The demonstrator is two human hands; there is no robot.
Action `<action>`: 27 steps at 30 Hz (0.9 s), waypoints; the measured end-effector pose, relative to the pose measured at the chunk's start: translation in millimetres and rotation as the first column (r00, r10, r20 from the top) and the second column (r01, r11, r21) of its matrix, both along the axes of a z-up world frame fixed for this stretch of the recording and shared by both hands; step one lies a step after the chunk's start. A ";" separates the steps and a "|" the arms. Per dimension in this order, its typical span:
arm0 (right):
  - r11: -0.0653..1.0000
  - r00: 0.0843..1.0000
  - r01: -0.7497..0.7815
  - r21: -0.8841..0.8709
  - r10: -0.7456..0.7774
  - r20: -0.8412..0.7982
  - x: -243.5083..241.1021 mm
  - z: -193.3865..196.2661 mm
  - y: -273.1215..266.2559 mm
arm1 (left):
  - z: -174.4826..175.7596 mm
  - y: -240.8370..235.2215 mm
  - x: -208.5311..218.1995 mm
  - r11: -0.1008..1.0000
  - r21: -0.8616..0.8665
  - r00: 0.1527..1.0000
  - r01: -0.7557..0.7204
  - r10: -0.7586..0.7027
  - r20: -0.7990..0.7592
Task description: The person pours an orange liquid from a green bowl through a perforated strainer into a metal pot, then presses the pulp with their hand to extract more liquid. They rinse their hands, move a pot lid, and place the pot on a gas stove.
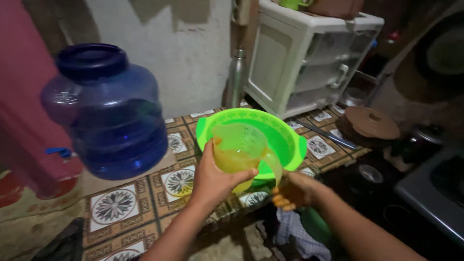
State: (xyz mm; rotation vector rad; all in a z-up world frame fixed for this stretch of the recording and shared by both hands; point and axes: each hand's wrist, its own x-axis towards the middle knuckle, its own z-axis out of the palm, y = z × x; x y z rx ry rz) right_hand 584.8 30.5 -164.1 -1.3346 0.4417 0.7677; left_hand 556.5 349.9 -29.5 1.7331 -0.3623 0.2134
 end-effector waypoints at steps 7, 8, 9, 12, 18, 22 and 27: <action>0.957 0.780 0.150 -0.248 0.040 0.625 -118.0 156.8 13.2 | 14.4 -41.8 -6.5 0.998 0.068 1.000 0.017 -0.015 -0.022; 0.951 0.761 0.192 -0.242 0.011 0.649 -130.0 168.3 26.3 | 16.8 -50.2 -9.5 0.996 0.061 0.998 0.059 -0.059 -0.002; 0.943 0.740 0.234 -0.235 -0.016 0.673 -139.6 176.9 38.2 | 18.7 -58.2 -13.4 0.993 0.056 0.995 0.101 -0.102 0.017; 0.879 0.705 0.413 -0.239 -0.142 0.695 -167.2 190.8 57.5 | 26.0 -86.5 -21.3 0.989 0.061 0.987 0.134 -0.138 0.078; 0.554 0.639 0.721 -0.416 -0.300 0.708 -224.2 188.7 29.6 | 41.5 -154.9 -59.5 0.939 0.028 0.934 0.342 -0.343 0.099; 0.418 0.484 0.861 -0.290 -0.494 0.722 -265.9 186.0 -8.1 | 51.3 -201.6 -101.1 0.818 -0.084 0.820 0.569 -0.558 0.127; 0.213 0.330 0.944 -0.253 -0.557 0.762 -349.0 185.1 -50.0 | 62.3 -261.6 -167.9 0.745 -0.059 0.746 0.664 -0.657 0.109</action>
